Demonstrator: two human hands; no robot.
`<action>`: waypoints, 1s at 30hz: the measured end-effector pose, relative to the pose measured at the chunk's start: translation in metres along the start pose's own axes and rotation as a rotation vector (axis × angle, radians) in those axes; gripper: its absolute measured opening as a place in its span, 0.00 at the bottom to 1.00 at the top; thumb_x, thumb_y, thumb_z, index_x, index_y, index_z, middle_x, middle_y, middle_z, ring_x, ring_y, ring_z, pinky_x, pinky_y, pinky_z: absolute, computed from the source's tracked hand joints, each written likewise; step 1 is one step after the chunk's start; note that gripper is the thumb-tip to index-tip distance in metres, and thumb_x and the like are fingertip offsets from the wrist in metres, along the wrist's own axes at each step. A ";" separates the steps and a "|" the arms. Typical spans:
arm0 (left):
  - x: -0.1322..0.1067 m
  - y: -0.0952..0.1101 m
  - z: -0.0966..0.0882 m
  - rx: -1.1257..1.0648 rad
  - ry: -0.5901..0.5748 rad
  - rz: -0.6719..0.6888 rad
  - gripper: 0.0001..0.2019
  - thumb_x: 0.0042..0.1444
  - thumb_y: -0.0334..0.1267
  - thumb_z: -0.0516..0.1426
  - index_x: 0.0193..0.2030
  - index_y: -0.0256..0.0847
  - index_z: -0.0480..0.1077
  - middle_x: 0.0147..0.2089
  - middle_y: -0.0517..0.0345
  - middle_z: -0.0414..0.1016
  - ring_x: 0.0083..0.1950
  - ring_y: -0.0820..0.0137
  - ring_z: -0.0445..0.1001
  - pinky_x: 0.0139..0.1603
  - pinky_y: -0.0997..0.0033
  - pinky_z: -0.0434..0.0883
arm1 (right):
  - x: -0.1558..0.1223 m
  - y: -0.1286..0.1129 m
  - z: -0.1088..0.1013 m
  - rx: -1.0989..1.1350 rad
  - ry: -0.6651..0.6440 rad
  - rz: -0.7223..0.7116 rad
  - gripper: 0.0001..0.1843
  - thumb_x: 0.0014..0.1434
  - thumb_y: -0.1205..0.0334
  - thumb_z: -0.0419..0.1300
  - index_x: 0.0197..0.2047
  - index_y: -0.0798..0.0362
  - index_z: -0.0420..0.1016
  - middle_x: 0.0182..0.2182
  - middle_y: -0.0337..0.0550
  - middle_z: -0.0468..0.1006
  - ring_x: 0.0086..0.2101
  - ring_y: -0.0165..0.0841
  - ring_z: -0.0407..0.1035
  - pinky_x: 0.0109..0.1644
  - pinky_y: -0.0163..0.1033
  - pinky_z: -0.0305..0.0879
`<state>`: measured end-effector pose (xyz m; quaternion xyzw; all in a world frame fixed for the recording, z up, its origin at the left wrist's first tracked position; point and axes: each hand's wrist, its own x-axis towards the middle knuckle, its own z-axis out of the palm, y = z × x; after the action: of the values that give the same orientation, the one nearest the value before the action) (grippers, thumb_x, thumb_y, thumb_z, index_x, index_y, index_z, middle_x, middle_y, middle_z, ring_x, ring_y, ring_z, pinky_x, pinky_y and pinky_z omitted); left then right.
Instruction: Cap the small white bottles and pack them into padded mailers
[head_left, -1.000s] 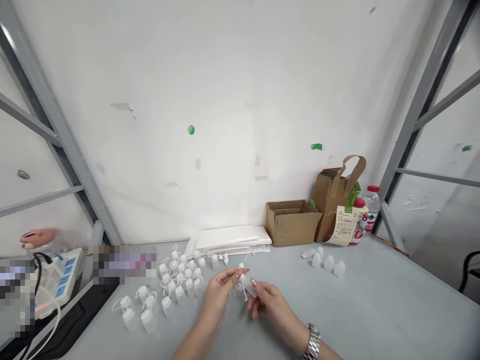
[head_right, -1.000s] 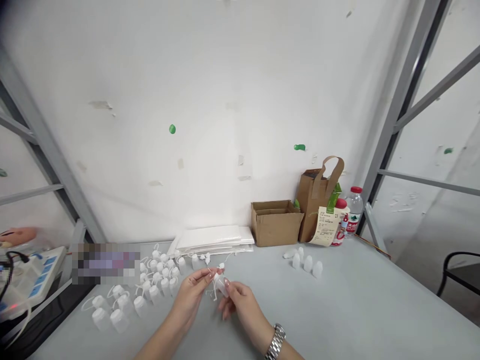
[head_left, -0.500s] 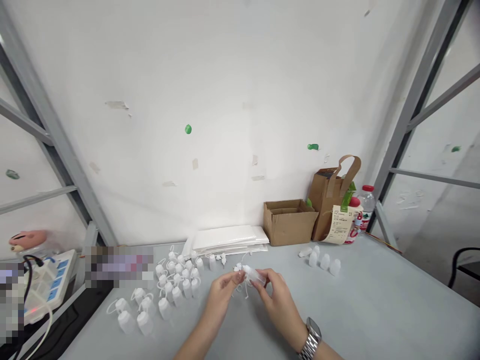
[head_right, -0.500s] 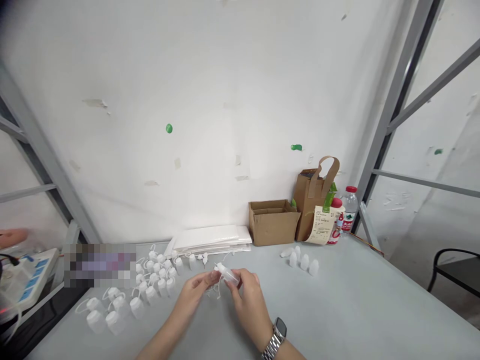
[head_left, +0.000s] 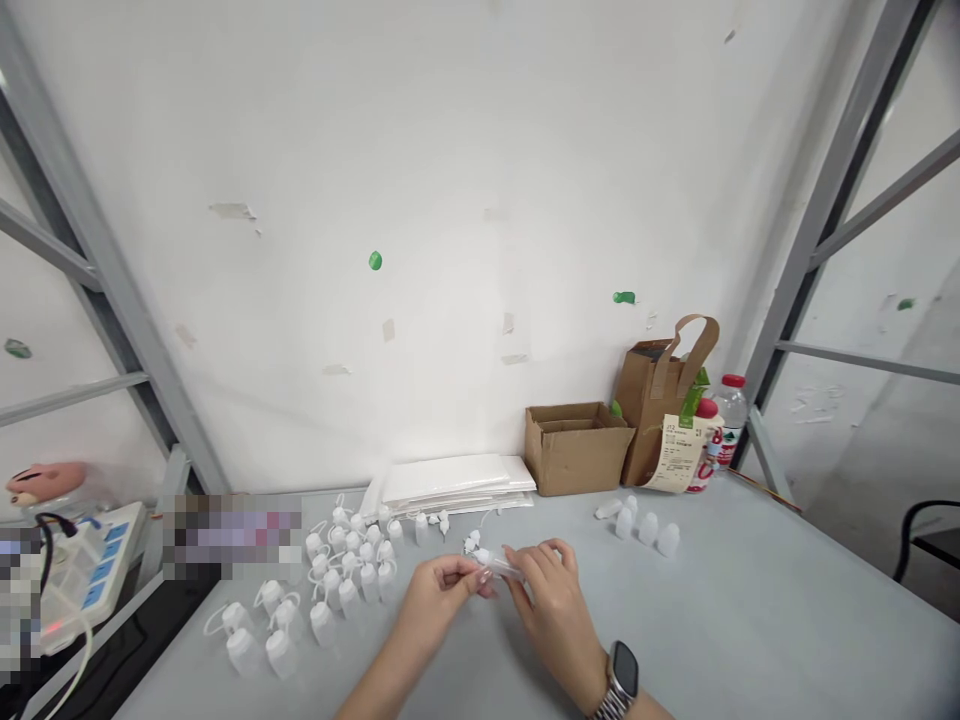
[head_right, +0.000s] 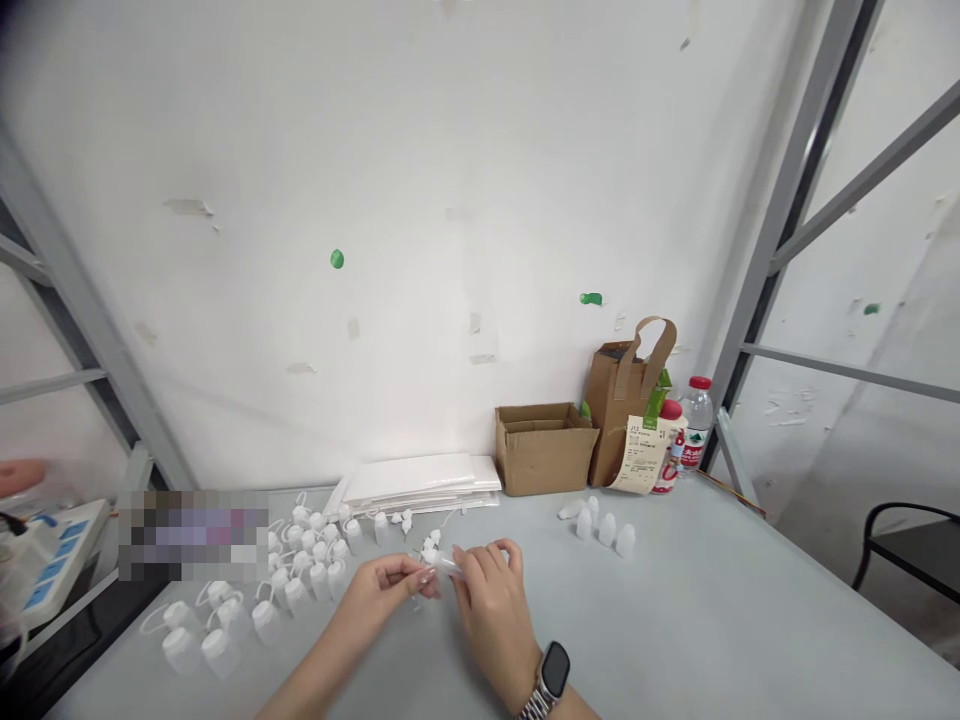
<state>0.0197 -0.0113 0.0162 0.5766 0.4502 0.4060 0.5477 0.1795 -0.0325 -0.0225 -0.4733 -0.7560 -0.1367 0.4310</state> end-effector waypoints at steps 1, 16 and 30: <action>-0.001 0.002 -0.001 -0.019 -0.008 0.003 0.11 0.41 0.46 0.62 0.22 0.40 0.75 0.24 0.54 0.79 0.32 0.62 0.76 0.39 0.67 0.70 | 0.001 -0.001 -0.001 -0.007 0.010 -0.002 0.13 0.61 0.72 0.47 0.44 0.52 0.68 0.28 0.40 0.75 0.31 0.32 0.68 0.46 0.44 0.52; 0.005 -0.001 -0.015 -0.480 0.202 -0.114 0.22 0.33 0.47 0.67 0.37 0.38 0.76 0.38 0.49 0.81 0.41 0.62 0.77 0.50 0.64 0.70 | -0.003 -0.004 -0.004 0.249 -0.166 0.229 0.06 0.59 0.60 0.56 0.40 0.51 0.70 0.27 0.38 0.74 0.27 0.31 0.67 0.46 0.46 0.56; 0.004 -0.007 -0.012 -0.512 0.083 -0.126 0.20 0.37 0.46 0.66 0.36 0.34 0.76 0.39 0.44 0.80 0.43 0.61 0.77 0.50 0.64 0.67 | -0.001 -0.011 -0.011 0.328 -0.266 0.251 0.08 0.59 0.58 0.54 0.39 0.50 0.71 0.25 0.39 0.73 0.26 0.31 0.64 0.46 0.47 0.55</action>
<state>0.0091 -0.0039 0.0099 0.3731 0.3900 0.4950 0.6810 0.1757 -0.0453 -0.0144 -0.5011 -0.7534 0.1059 0.4123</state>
